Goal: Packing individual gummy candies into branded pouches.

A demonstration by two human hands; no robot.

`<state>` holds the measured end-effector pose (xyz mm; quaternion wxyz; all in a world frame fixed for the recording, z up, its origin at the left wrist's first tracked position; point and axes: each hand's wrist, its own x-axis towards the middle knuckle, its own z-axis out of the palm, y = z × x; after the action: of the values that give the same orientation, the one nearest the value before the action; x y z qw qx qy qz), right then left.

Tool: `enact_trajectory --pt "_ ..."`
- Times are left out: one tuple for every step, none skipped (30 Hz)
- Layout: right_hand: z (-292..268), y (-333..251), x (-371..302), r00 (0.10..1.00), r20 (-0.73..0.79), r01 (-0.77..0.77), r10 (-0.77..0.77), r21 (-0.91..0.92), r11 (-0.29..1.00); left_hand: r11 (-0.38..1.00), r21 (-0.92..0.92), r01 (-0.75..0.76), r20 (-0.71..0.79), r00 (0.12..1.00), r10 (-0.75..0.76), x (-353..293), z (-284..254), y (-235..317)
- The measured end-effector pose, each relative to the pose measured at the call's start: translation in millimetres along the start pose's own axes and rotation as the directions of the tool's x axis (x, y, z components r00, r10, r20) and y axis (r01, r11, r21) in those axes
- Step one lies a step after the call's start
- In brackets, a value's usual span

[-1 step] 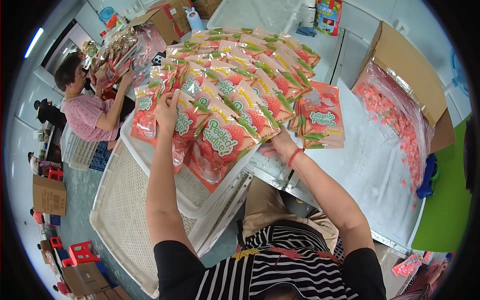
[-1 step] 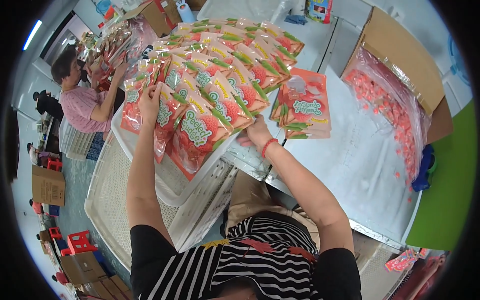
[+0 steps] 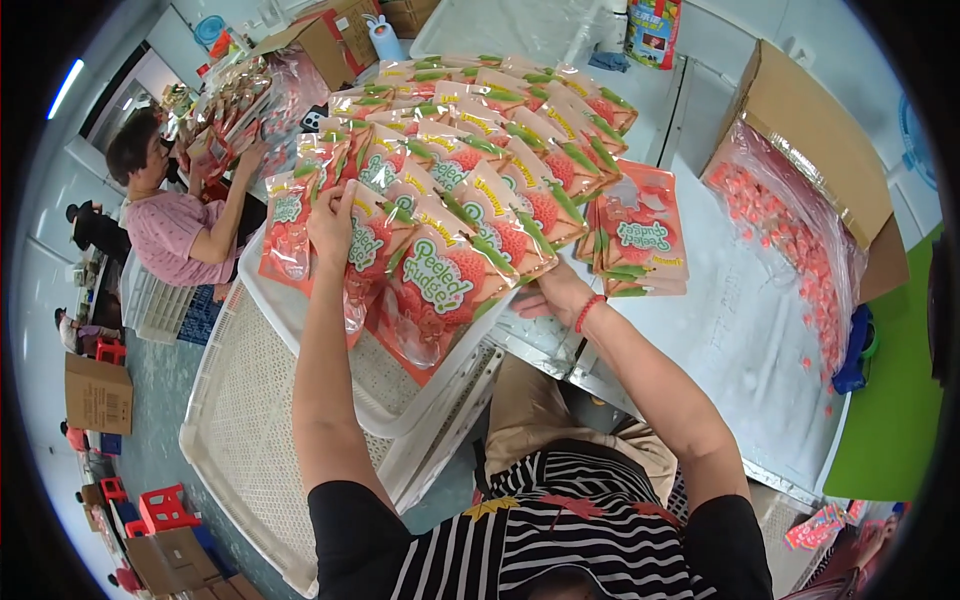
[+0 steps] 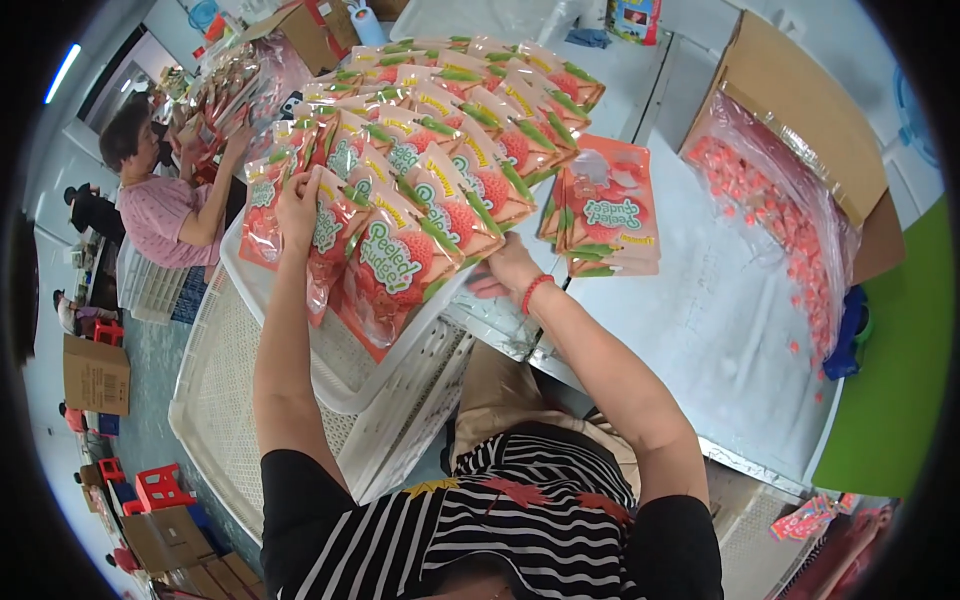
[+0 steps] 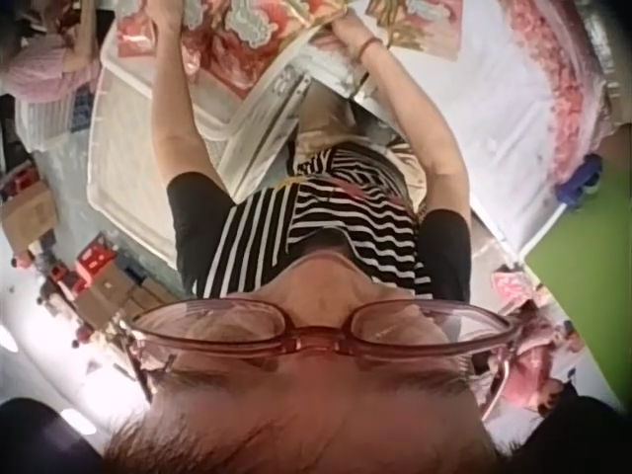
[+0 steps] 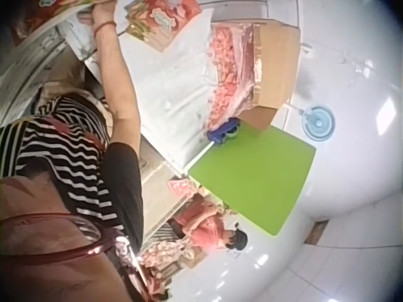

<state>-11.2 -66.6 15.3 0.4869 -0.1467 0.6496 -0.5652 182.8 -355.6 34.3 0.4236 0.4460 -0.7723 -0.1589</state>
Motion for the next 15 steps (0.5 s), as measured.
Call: enact_trajectory --pt "4.3 -6.8 -2.1 0.985 0.134 -0.11 0.106 0.019 0.994 1.0 -0.015 0.0 -0.019 1.0 0.0 1.4 0.0 -4.4" --pt "6.1 -8.6 -3.8 0.941 0.265 -0.226 0.213 0.021 0.974 1.0 -0.031 0.006 -0.033 0.999 -0.007 -0.4 2.2 -7.1" --pt "15.2 -5.5 -5.9 0.97 0.241 0.003 -0.035 0.133 0.991 1.0 -0.013 -0.025 -0.039 0.999 0.025 1.2 1.9 -6.2" --pt "12.0 -7.5 -6.6 0.99 0.143 -0.032 0.016 0.113 0.993 1.0 -0.01 -0.022 -0.026 0.999 0.022 4.7 4.2 -4.8" --pt "7.6 -8.2 -3.9 0.99 0.135 -0.057 0.042 0.113 0.992 1.0 -0.015 -0.023 -0.005 1.0 0.023 6.0 8.8 4.4" --pt "3.9 -10.3 2.2 0.989 0.139 -0.074 0.059 0.111 0.991 1.0 -0.003 -0.007 0.004 1.0 0.007 7.4 10.8 6.6" --pt "0.9 -9.9 4.8 0.986 0.146 -0.094 0.078 0.108 0.99 1.0 0.017 -0.017 -0.006 1.0 0.018 7.4 11.4 8.6" --pt "-1.3 -11.4 8.3 0.98 0.173 -0.113 0.097 0.088 0.99 0.999 0.037 -0.032 -0.022 0.999 0.033 9.5 13.2 5.4" --pt "-1.8 -11.9 10.9 0.973 0.2 -0.129 0.113 0.067 0.989 0.999 0.047 -0.023 -0.025 0.999 0.024 10.8 12.8 1.5" --pt "0.2 -12.1 13.2 0.97 0.212 -0.134 0.119 0.061 0.989 0.997 0.075 -0.003 -0.012 1.0 0.004 12.8 10.0 -2.0" --pt "1.2 -10.5 15.0 0.974 0.198 -0.119 0.106 0.053 0.991 0.995 0.099 0.016 0.005 1.0 -0.017 13.9 11.0 -6.6" --pt "6.4 -8.1 15.8 0.975 0.2 -0.104 0.093 0.043 0.994 0.993 0.117 0.03 -0.008 1.0 -0.03 13.7 7.4 -12.5" --pt "7.3 -6.3 16.2 0.98 0.183 -0.081 0.074 0.032 0.996 0.992 0.127 -0.015 -0.019 1.0 0.018 12.9 6.5 -16.6" --pt "4.2 -5.8 19.2 0.984 0.172 -0.053 0.049 0.019 0.998 0.988 0.141 -0.06 -0.037 0.997 0.066 13.1 5.5 -20.9" --pt "-5.2 -8.5 22.3 0.985 0.169 -0.024 0.031 -0.043 0.999 0.988 0.128 -0.085 -0.055 0.994 0.092 12.5 7.9 -22.9"
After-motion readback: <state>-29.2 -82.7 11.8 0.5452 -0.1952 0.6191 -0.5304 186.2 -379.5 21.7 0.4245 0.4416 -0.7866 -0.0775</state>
